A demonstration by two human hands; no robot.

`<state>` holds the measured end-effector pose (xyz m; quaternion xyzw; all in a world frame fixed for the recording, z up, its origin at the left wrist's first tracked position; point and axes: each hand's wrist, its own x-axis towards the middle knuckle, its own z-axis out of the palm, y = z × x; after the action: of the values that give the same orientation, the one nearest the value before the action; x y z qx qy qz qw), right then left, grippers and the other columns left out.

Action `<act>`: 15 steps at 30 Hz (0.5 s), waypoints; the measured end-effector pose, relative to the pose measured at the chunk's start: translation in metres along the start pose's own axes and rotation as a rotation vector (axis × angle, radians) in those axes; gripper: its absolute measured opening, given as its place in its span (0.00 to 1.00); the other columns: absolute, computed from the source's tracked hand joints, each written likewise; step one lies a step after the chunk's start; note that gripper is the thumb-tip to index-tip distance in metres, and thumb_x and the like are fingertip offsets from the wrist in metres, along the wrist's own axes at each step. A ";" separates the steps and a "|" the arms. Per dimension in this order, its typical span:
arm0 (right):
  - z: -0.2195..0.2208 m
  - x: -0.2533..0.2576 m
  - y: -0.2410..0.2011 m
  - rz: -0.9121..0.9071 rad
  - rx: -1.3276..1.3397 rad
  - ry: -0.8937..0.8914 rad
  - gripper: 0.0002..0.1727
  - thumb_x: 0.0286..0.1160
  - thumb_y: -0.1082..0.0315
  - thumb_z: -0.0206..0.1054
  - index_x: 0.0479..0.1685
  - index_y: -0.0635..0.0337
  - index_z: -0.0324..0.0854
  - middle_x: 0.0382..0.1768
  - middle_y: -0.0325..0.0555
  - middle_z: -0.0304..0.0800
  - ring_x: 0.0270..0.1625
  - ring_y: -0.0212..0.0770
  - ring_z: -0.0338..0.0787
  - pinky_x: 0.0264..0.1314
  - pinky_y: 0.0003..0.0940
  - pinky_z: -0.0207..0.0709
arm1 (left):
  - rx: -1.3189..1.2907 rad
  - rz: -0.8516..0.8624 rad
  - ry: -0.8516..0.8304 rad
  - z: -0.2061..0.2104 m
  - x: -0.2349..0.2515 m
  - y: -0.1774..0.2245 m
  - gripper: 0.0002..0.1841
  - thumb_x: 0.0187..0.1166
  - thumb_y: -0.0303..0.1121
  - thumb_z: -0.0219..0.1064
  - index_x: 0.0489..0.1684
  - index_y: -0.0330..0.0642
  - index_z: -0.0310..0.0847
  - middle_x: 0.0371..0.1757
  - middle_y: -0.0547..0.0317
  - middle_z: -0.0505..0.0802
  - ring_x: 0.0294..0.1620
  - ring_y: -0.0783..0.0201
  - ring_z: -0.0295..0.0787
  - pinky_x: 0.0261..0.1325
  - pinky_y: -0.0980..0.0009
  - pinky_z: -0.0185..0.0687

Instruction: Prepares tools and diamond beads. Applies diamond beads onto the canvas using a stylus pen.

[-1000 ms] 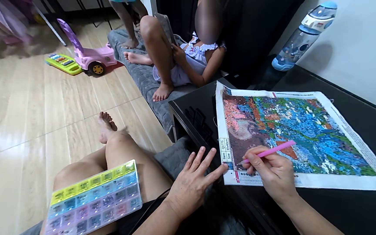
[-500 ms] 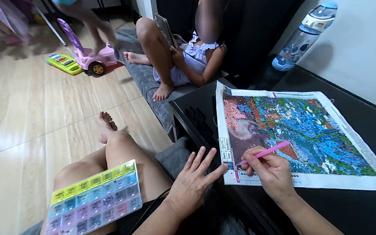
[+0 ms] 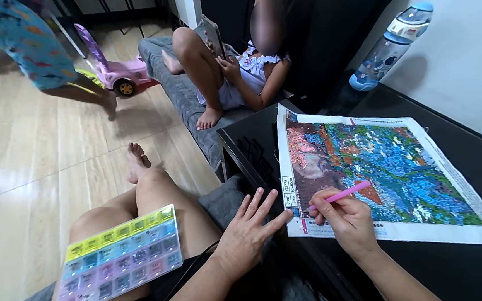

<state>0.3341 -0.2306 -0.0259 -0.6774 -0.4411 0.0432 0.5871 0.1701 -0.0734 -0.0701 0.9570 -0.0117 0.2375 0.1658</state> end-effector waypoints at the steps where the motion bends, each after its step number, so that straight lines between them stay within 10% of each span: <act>1: 0.000 0.000 0.000 -0.001 0.002 -0.001 0.10 0.82 0.59 0.65 0.34 0.49 0.86 0.30 0.27 0.88 0.25 0.20 0.86 0.27 0.15 0.84 | 0.002 0.001 0.000 0.000 0.000 0.000 0.47 0.49 0.15 0.70 0.79 0.65 0.78 0.85 0.43 0.75 0.87 0.38 0.67 0.79 0.43 0.73; 15: 0.000 0.000 0.001 -0.005 -0.009 -0.008 0.10 0.82 0.59 0.65 0.34 0.49 0.86 0.30 0.27 0.88 0.25 0.19 0.86 0.27 0.14 0.84 | 0.003 0.010 -0.008 0.000 0.000 -0.001 0.47 0.50 0.16 0.70 0.80 0.66 0.78 0.85 0.43 0.75 0.87 0.37 0.66 0.79 0.43 0.73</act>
<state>0.3349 -0.2303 -0.0266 -0.6788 -0.4452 0.0428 0.5824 0.1700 -0.0723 -0.0700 0.9582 -0.0167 0.2345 0.1630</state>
